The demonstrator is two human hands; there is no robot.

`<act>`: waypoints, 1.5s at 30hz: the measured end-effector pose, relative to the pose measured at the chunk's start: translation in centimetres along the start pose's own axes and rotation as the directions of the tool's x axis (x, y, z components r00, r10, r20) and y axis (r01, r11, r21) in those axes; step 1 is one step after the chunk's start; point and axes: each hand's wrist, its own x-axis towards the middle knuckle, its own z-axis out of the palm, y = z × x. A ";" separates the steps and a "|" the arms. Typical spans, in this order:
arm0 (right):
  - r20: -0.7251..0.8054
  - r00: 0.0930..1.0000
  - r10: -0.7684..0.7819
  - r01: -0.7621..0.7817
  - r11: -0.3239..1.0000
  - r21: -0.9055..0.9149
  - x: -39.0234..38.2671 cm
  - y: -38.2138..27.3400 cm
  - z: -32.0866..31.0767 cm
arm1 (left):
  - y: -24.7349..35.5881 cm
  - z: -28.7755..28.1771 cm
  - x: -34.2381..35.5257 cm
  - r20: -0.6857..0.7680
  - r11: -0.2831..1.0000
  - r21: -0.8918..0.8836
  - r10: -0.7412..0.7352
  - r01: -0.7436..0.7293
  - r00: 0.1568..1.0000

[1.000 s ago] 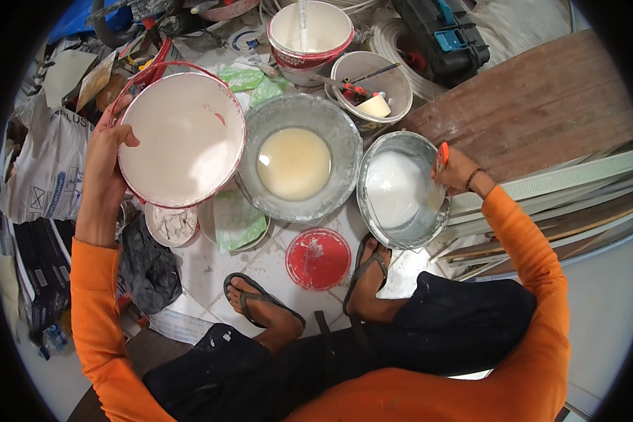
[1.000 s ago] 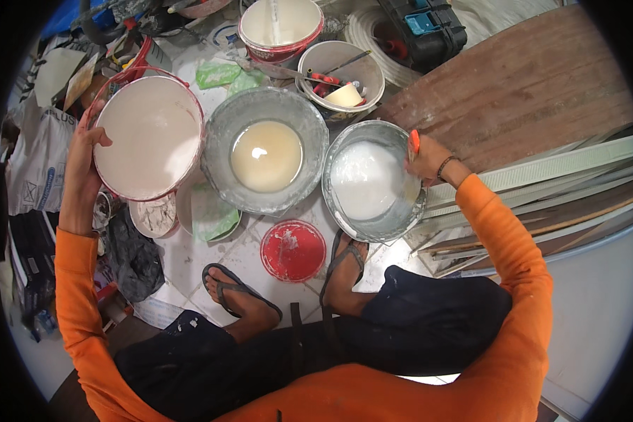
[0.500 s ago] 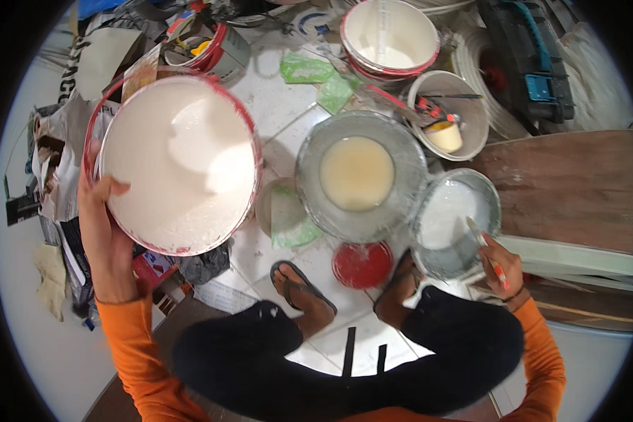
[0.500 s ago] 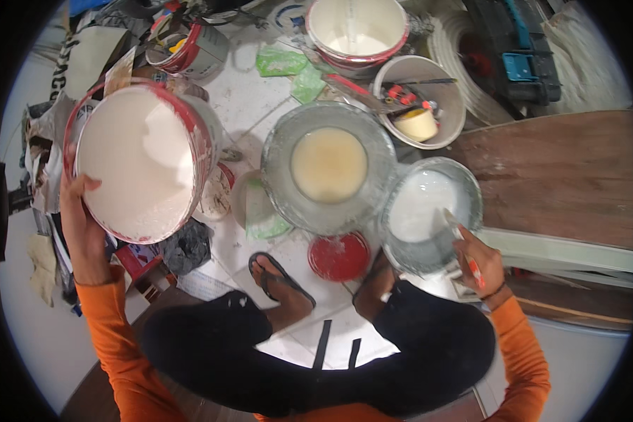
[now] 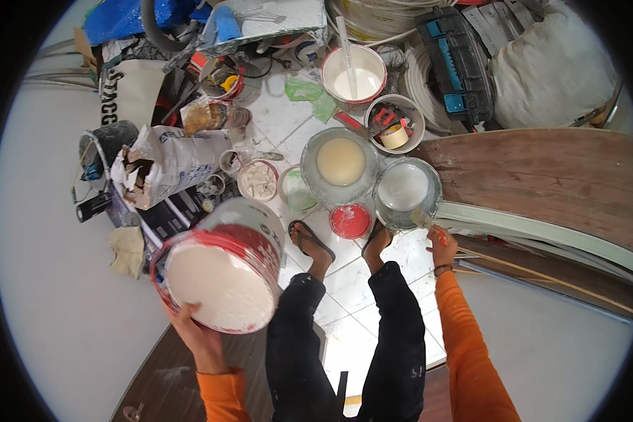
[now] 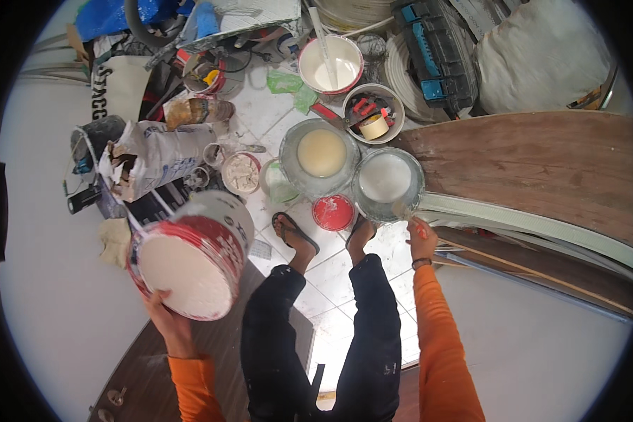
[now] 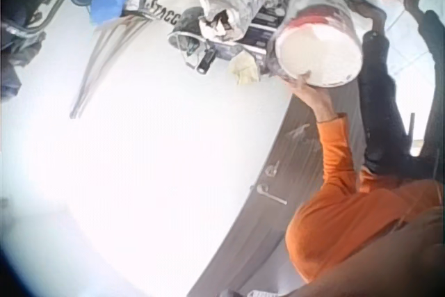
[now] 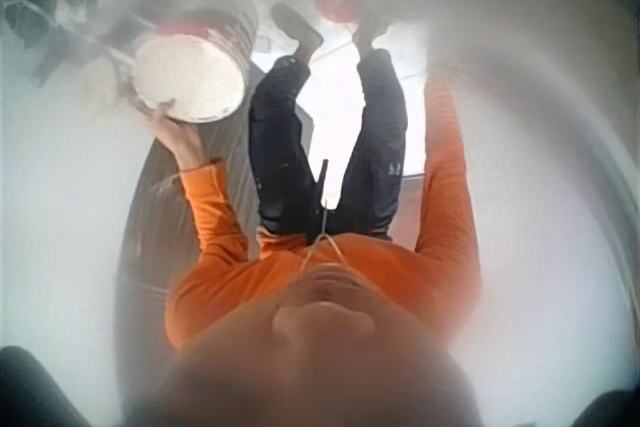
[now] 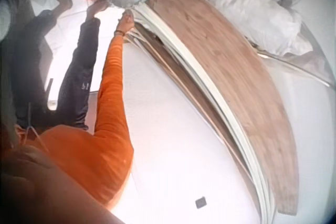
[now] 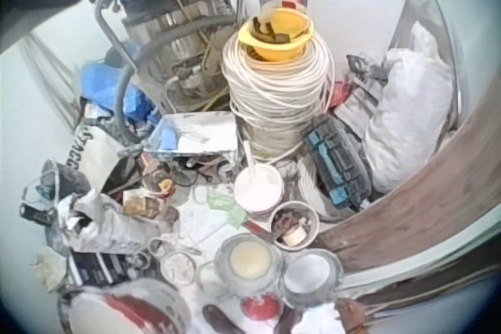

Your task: The person gathers paint supplies in a cluttered room, scoops white powder into a bucket, and mixes it with a brush. They then handle a green packet and a roll of tape before walking down a hallway carrying the bucket and tools.

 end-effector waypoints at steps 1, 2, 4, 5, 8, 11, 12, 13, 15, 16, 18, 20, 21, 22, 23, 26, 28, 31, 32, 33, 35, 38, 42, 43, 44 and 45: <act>0.011 1.000 0.022 -0.023 0.998 0.050 -1.1 0.5 -0.2 | 0.3 -0.8 -2.1 -0.023 1.000 0.003 -0.029 0.029 0.999; 0.025 0.999 0.044 -0.046 0.994 0.100 -2.0 1.2 -0.1 | 0.1 -1.5 -3.9 -0.048 0.998 0.004 -0.058 0.058 0.997; 0.070 0.992 0.108 -0.120 0.975 0.186 -3.4 2.3 0.1 | -0.4 -3.2 -7.0 -0.070 0.992 0.004 -0.126 0.127 0.989; 0.091 0.982 0.168 -0.184 0.960 0.212 -3.8 2.8 0.3 | -1.0 -4.0 -8.2 -0.016 0.991 -0.020 -0.131 0.131 0.991; 0.172 0.961 0.217 -0.225 0.974 0.029 -3.9 4.4 0.9 | -3.0 -6.2 -11.4 -0.164 0.968 0.054 -0.235 0.247 0.958; 0.217 0.907 0.360 -0.338 0.932 -0.131 -3.1 5.5 1.4 | -5.0 -7.5 -13.9 -0.217 0.956 0.024 -0.280 0.292 0.935; 0.278 0.878 0.390 -0.388 0.919 -0.065 -2.6 5.6 1.5 | -5.4 -7.7 -14.6 -0.230 0.956 0.011 -0.283 0.294 0.931; 0.312 0.827 0.468 -0.474 0.878 -0.061 -2.3 5.3 1.6 | -5.8 -7.7 -15.2 -0.218 0.958 0.001 -0.278 0.285 0.935; 0.336 0.782 0.525 -0.545 0.837 -0.038 -1.8 3.8 1.6 | -5.9 -7.5 -16.2 -0.222 0.956 -0.015 -0.290 0.294 0.931; 0.299 0.761 0.576 -0.588 0.807 -0.058 -1.8 2.4 1.5 | -5.9 -7.2 -16.6 -0.225 0.956 -0.017 -0.289 0.293 0.930; 0.303 0.846 0.439 -0.451 0.892 -0.034 -2.3 -1.2 0.9 | -5.8 -6.8 -17.0 -0.215 0.958 -0.032 -0.285 0.285 0.934; 0.131 0.991 -0.037 0.054 0.990 -0.128 -3.5 -5.2 0.7 | -5.8 -6.4 -16.8 -0.199 0.964 0.005 -0.258 0.264 0.945; 0.056 0.929 -0.365 0.367 0.896 -0.248 -4.1 -7.0 0.8 | -5.9 -6.3 -16.6 -0.164 0.970 0.023 -0.236 0.242 0.958; 0.077 0.932 -0.354 0.362 0.917 -0.165 -5.0 -8.5 -0.2 | -6.2 -6.3 -16.3 -0.152 0.967 0.028 -0.246 0.253 0.957; 0.008 0.916 -0.400 0.395 0.901 -0.177 -5.5 -9.5 -0.3 | -6.6 -6.4 -15.9 -0.116 0.967 0.030 -0.249 0.254 0.962; -0.144 0.821 -0.552 0.527 0.830 -0.183 -5.5 -9.1 0.4 | -8.3 -7.2 -15.1 -0.034 0.967 0.064 -0.244 0.246 0.969; -0.112 0.885 -0.453 0.410 0.870 -0.274 -4.1 -6.3 2.1 | -9.6 -8.2 -15.3 -0.010 0.967 0.077 -0.244 0.244 0.970; 0.096 0.979 -0.181 0.196 0.696 -0.691 -0.6 -0.7 5.5 | -11.3 -10.0 -16.7 0.001 0.967 0.055 -0.249 0.248 0.969; 0.077 0.979 -0.188 0.188 0.697 -0.692 -0.4 1.2 5.9 | -11.7 -10.6 -17.3 0.002 0.966 0.039 -0.255 0.255 0.967; -0.013 0.997 -0.076 0.044 0.696 -0.716 -0.2 2.5 6.5 | -11.9 -11.2 -17.7 0.039 0.970 0.013 -0.242 0.242 0.970; -0.039 0.965 -0.261 0.189 0.788 -0.586 -0.7 3.7 6.8 | -11.9 -12.5 -18.7 -0.047 0.958 0.042 -0.282 0.284 0.958; 0.013 0.960 -0.280 0.233 0.772 -0.592 -3.5 0.9 5.5 | -11.3 -14.8 -20.0 -0.114 0.940 -0.031 -0.342 0.341 0.933; -0.007 0.878 -0.479 0.433 0.799 -0.417 -7.9 -8.4 2.7 | -10.5 -17.8 -20.3 -0.091 0.927 -0.099 -0.370 0.361 0.925; -0.078 0.850 -0.522 0.466 0.812 -0.352 -9.2 -10.5 2.2 | -10.4 -18.5 -20.1 -0.073 0.929 -0.112 -0.361 0.352 0.930; -0.083 0.878 -0.471 0.435 0.859 -0.268 -10.4 -12.3 1.4 | -10.2 -19.1 -19.9 -0.090 0.923 -0.103 -0.380 0.371 0.921; -0.074 0.909 -0.410 0.393 0.903 -0.170 -11.4 -13.3 0.9 | -10.1 -19.7 -19.6 -0.055 0.927 -0.137 -0.359 0.349 0.932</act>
